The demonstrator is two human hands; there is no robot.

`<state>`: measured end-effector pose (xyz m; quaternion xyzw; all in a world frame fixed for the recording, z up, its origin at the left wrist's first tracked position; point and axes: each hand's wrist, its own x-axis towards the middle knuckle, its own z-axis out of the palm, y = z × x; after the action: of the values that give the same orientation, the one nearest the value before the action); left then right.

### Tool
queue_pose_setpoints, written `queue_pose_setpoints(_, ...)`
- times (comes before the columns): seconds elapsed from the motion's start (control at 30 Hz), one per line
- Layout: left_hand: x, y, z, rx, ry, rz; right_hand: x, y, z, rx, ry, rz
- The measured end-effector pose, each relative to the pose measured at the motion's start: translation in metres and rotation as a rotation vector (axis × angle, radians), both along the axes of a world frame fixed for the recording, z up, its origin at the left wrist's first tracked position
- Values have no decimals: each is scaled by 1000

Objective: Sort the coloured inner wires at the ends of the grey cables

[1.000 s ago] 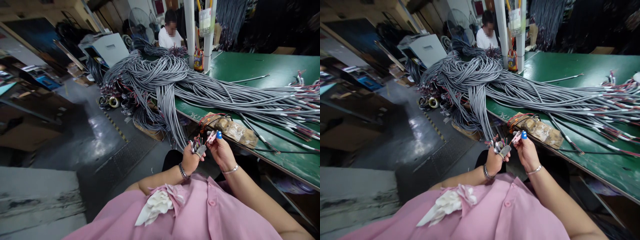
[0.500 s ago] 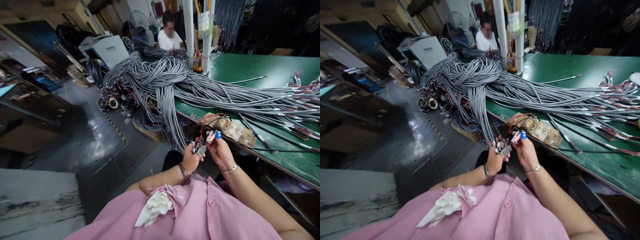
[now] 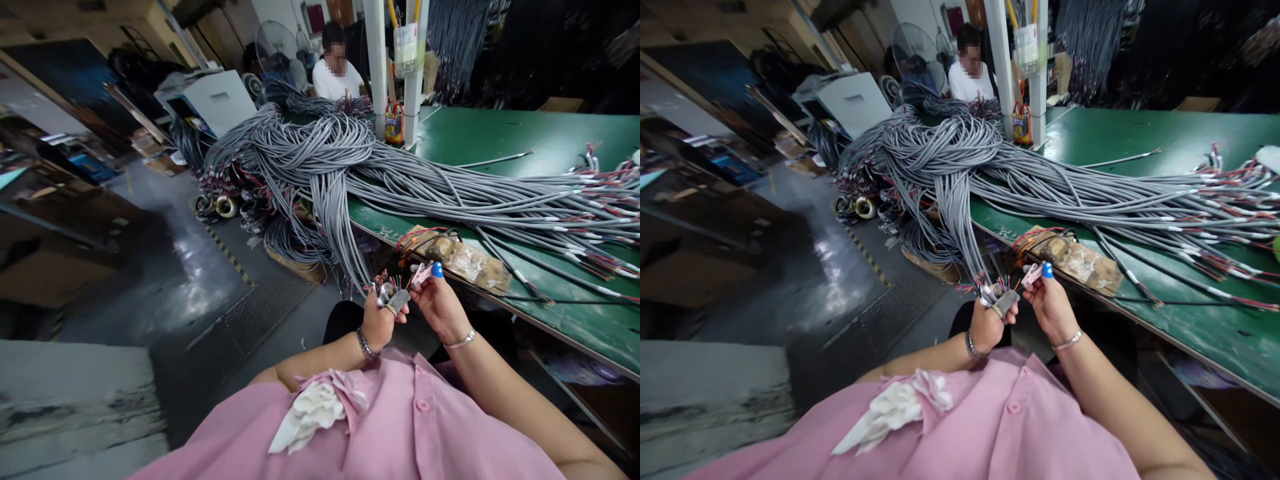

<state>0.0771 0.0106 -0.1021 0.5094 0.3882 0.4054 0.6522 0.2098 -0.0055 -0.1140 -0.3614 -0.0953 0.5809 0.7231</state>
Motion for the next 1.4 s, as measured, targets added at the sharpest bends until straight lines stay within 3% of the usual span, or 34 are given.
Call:
queue_pose_setpoints(0.23, -11, -2, 2, -25, 20, -15, 5, -5, -4, -1, 22, 84)
queue_pose_setpoints(0.47, -23, -2, -14, -32, 1, 20, 3, -22, -20, -11, 21, 225)
queue_pose_setpoints(0.7, -25, -3, -23, -44, 11, -49, -17, -34, -3, 71, -232, 323)
queue_pose_setpoints(0.9, -28, -4, -30, -75, 36, -70, -22, -31, -5, 1, -427, 179)
queue_pose_setpoints(1.07, -27, -2, -31, -116, 37, -72, -11, -31, -14, -42, -324, 40)
queue_pose_setpoints(1.2, -24, 0, -27, -180, -48, -185, 3, -37, -12, -27, -298, 1)
queue_pose_setpoints(1.4, -23, 4, -22, -196, -162, -288, 11, -47, -6, -32, -437, -71)
